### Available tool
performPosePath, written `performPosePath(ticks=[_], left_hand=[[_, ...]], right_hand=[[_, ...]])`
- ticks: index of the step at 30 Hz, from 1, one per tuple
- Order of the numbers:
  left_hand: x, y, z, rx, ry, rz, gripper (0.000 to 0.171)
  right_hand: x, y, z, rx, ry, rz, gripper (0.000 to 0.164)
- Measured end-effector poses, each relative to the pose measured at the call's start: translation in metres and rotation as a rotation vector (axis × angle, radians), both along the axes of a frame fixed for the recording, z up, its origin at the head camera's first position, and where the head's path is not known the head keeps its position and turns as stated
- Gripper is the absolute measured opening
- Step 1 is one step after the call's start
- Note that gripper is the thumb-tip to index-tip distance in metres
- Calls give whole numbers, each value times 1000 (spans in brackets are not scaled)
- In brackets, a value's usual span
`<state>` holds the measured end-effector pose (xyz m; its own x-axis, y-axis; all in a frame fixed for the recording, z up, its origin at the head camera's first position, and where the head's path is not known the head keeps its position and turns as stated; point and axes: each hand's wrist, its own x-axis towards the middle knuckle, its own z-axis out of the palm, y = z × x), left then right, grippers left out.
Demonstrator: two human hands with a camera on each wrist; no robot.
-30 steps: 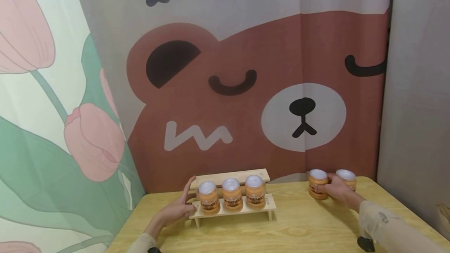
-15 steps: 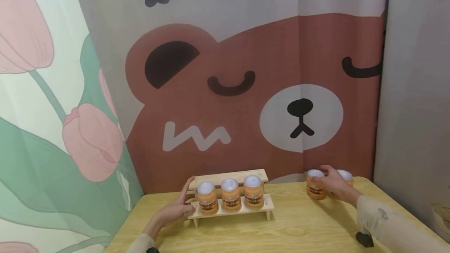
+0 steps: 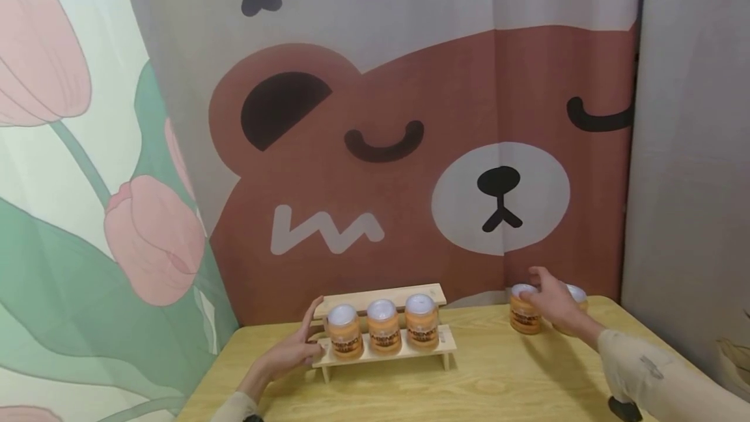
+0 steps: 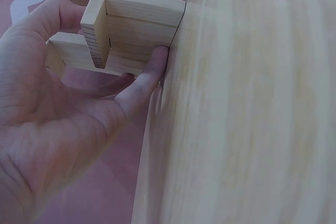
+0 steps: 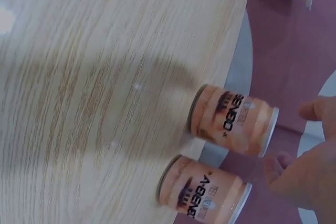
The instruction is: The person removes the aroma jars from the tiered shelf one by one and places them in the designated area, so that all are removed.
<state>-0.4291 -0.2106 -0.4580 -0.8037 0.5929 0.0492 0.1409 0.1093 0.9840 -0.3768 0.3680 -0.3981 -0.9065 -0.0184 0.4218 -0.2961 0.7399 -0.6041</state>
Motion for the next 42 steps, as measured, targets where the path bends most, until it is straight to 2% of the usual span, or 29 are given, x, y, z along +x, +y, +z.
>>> performPosePath(ticks=[5, 15, 20, 28, 32, 35, 42], left_hand=[[5, 1, 4, 25, 5, -10, 115], [-2, -2, -3, 14, -22, -9, 114], [-2, -2, -2, 12, -23, -5, 114], [-3, -2, -2, 14, -28, -18, 115], [-4, -1, -3, 2, -12, -8, 114], [-4, -1, -3, -5, -2, 3, 114], [-3, -1, -2, -7, -1, 6, 114]], right_hand=[[9, -9, 4, -23, 20, 16, 59], [26, -34, 9, -148, -7, 83, 55], [33, -48, 7, -176, 29, 89, 52], [41, -77, -1, -150, 234, 76, 38], [42, -95, -9, -171, 279, 73, 35], [42, -108, -13, -199, 258, 68, 34], [46, -136, -17, -306, 140, 76, 37]])
